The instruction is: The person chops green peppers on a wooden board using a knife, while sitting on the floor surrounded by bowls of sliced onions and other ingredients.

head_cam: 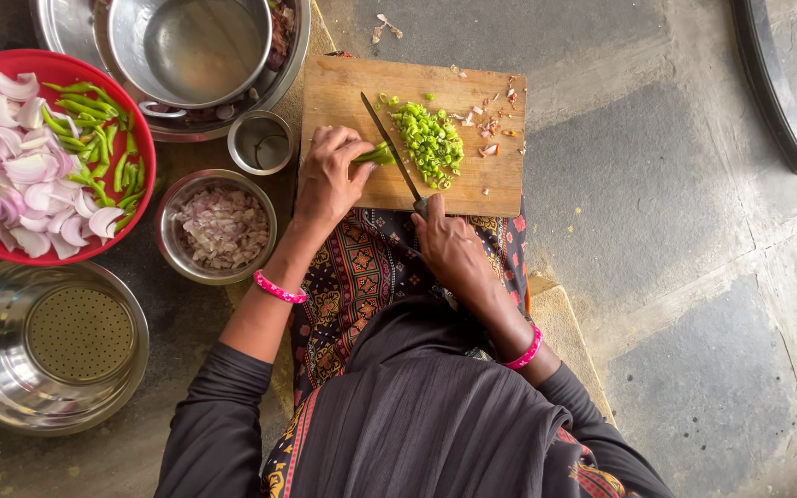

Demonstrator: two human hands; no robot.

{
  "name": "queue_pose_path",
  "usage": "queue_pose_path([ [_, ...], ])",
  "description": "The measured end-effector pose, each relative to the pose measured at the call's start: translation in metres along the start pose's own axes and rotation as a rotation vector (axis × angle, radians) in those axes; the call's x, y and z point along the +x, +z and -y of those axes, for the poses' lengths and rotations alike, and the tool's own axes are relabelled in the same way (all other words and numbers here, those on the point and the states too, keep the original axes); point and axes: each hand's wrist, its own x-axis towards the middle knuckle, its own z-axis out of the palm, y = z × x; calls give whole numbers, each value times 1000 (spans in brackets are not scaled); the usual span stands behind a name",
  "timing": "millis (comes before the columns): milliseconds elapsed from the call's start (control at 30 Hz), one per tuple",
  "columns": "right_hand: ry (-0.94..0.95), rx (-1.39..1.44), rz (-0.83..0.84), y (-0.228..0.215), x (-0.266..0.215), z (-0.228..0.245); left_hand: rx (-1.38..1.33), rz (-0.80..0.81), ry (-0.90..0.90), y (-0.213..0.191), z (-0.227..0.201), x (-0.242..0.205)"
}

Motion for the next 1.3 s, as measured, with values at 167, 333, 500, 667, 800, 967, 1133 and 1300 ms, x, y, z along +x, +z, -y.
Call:
queue_pose_path([
  [167,-26,18,-40,5,8,2,-53,-74,-37,-4,-14,-1],
  [333,-40,-73,-83,18,12,-5,-46,-154,-20,3,-20,-5],
  [500,41,-101,9,34,-18,-21,-62,-182,-33,9,-20,-7],
  [667,153,-18,73,11,-48,-32,-100,-198,-43,18,-13,-7],
  [800,88,-7,95,-11,-38,-22,-78,-250,-4,24,-14,-9],
  [967,-53,1,-94,10,5,-9,-47,-214,-45,22,-18,-8],
  [1133,-82,-193,-115,31,17,-13,-51,-226,-36,18,-20,-7],
  [1300,62,-153,16,37,-16,-18,-68,-218,-50,21,-18,-8],
])
